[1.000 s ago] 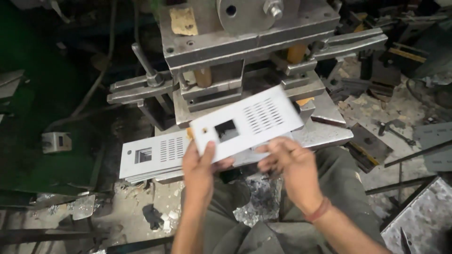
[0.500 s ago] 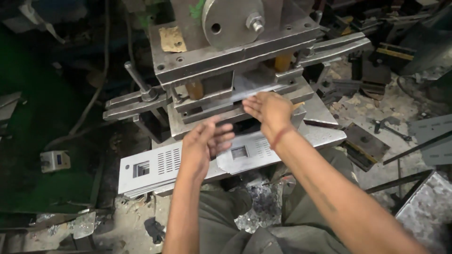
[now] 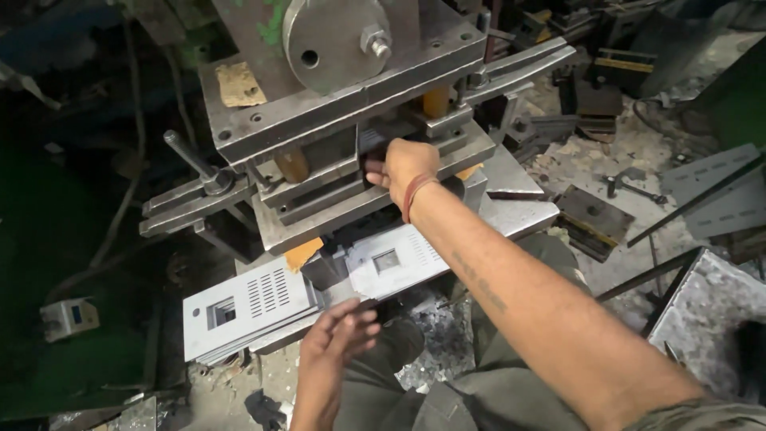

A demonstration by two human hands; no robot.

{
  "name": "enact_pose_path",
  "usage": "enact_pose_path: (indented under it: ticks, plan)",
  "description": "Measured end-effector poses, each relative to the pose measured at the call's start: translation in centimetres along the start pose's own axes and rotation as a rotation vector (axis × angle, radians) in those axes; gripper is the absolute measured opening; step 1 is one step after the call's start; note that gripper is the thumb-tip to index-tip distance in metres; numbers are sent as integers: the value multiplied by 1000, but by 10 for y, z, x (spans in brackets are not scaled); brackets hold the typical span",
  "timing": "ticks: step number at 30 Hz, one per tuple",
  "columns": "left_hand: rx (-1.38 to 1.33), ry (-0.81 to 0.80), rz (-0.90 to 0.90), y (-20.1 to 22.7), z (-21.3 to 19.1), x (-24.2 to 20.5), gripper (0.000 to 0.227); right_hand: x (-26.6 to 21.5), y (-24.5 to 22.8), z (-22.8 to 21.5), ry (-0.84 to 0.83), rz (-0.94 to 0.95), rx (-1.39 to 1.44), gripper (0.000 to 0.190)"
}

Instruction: Operating a manual press to punch or stamp patterns into metal sheets.

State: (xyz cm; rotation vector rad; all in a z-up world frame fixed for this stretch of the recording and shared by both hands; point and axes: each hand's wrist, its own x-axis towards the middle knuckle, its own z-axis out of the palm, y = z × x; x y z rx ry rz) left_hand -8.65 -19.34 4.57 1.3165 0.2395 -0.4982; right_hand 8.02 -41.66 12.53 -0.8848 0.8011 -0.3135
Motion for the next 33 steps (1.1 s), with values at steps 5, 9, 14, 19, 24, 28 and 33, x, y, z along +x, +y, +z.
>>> enact_pose_path:
  ticks: [5, 9, 14, 19, 24, 28, 33]
  plan:
    - [69, 220, 39, 20, -32, -11, 35, -10, -7, -5, -10, -24, -100, 25]
    - [252, 435, 501, 39, -98, 1, 24, -6, -2, -4, -17, -60, -61, 24]
    - [655, 700, 731, 13, -229, 83, 50, 2, 6, -3, -16, -79, -97, 24]
    - [1044, 681, 64, 30, -243, 87, 63, 12, 11, -1, -49, -102, -187, 26]
    - [1260, 764, 45, 46, -255, 80, 65, 33, 9, 5, -20, -47, -224, 28]
    - [1422, 776, 35, 71, -239, 55, 71, -3, 1, -29, -177, 22, -18, 30]
    - [1680, 661, -118, 76, -231, 47, 71, -79, 17, -115, -423, -74, -145, 22]
